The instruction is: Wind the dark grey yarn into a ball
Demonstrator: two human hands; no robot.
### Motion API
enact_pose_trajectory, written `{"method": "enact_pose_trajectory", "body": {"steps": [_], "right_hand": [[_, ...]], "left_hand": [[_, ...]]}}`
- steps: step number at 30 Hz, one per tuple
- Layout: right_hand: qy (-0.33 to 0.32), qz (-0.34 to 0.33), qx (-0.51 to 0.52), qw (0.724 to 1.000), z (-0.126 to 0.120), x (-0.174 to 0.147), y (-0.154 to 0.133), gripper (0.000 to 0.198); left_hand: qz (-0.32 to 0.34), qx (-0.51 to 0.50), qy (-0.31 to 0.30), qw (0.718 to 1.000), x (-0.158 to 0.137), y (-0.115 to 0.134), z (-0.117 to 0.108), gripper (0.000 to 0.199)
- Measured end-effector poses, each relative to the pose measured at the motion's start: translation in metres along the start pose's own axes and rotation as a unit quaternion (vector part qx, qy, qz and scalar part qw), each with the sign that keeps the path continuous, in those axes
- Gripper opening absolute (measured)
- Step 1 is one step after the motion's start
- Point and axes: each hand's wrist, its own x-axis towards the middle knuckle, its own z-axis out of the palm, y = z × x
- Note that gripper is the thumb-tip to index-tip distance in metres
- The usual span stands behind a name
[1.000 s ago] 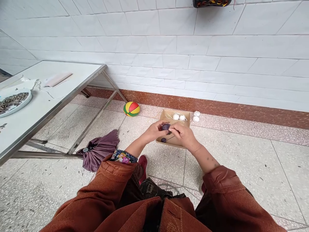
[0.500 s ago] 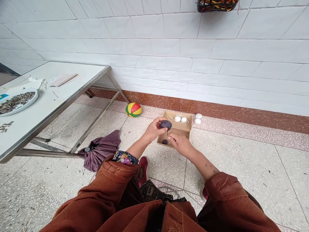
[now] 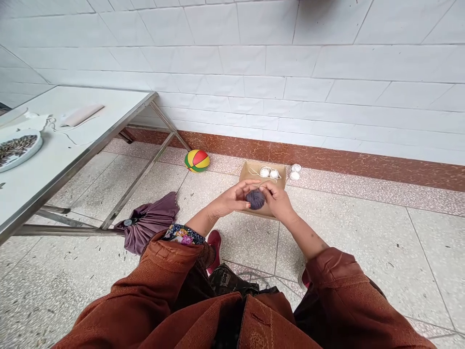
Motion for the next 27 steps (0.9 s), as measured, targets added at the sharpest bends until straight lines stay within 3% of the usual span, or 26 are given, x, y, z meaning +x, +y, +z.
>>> {"method": "enact_pose_trajectory", "body": {"steps": [4, 7, 14, 18, 23, 27], "right_hand": [[-0.039, -0.001, -0.02, 0.999, 0.007, -0.004, 0.004, 0.028], [-0.054, -0.021, -0.047, 0.997, 0.009, -0.008, 0.003, 0.024], [-0.119, -0.092, -0.06, 0.987, 0.005, -0.011, -0.012, 0.02], [-0.069, -0.108, -0.062, 0.99, -0.004, -0.006, -0.011, 0.016], [0.027, -0.07, -0.086, 0.993, -0.01, 0.003, 0.004, 0.019], [0.003, -0.034, -0.09, 0.995, -0.004, 0.0, 0.011, 0.02]], "left_hand": [[-0.016, -0.057, 0.116, 0.991, 0.005, -0.001, -0.004, 0.047], [-0.031, -0.057, 0.175, 0.982, 0.008, -0.004, -0.007, 0.047], [-0.044, 0.102, 0.234, 0.966, 0.009, -0.009, -0.005, 0.044], [-0.054, 0.158, 0.178, 0.97, 0.008, -0.011, -0.004, 0.048], [-0.053, 0.023, 0.015, 0.998, 0.003, -0.006, 0.002, 0.066], [-0.025, -0.08, 0.026, 0.996, 0.001, -0.001, 0.008, 0.061]]}}
